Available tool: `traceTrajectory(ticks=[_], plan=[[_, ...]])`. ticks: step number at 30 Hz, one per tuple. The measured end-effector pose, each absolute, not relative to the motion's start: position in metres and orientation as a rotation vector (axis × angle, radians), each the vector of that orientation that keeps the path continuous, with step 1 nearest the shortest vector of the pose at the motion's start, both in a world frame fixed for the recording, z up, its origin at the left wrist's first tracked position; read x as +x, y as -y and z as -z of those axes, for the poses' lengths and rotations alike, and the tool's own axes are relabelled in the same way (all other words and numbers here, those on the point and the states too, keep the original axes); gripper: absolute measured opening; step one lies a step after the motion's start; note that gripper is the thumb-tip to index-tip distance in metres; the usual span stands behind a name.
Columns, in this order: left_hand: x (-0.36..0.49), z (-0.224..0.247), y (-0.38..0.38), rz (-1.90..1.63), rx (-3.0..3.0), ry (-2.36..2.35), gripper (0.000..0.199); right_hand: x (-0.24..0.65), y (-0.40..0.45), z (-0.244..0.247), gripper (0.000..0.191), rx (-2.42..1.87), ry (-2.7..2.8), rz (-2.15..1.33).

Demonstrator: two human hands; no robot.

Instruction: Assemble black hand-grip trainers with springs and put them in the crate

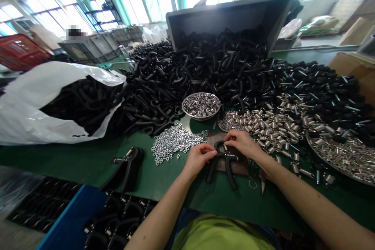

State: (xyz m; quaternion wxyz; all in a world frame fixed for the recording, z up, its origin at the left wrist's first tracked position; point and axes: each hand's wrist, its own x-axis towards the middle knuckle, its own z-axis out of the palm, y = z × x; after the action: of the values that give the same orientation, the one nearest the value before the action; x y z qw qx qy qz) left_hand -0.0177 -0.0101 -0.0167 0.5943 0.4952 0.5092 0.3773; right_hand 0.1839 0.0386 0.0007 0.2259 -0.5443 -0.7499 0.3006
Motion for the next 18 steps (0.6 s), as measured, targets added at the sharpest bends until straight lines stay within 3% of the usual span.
traceTrajectory(ticks=[18], plan=[[-0.011, 0.010, 0.003, -0.778, 1.418, -1.258, 0.015, 0.175, -0.074, -0.003, 0.011, -1.661, 2.040, -1.318]])
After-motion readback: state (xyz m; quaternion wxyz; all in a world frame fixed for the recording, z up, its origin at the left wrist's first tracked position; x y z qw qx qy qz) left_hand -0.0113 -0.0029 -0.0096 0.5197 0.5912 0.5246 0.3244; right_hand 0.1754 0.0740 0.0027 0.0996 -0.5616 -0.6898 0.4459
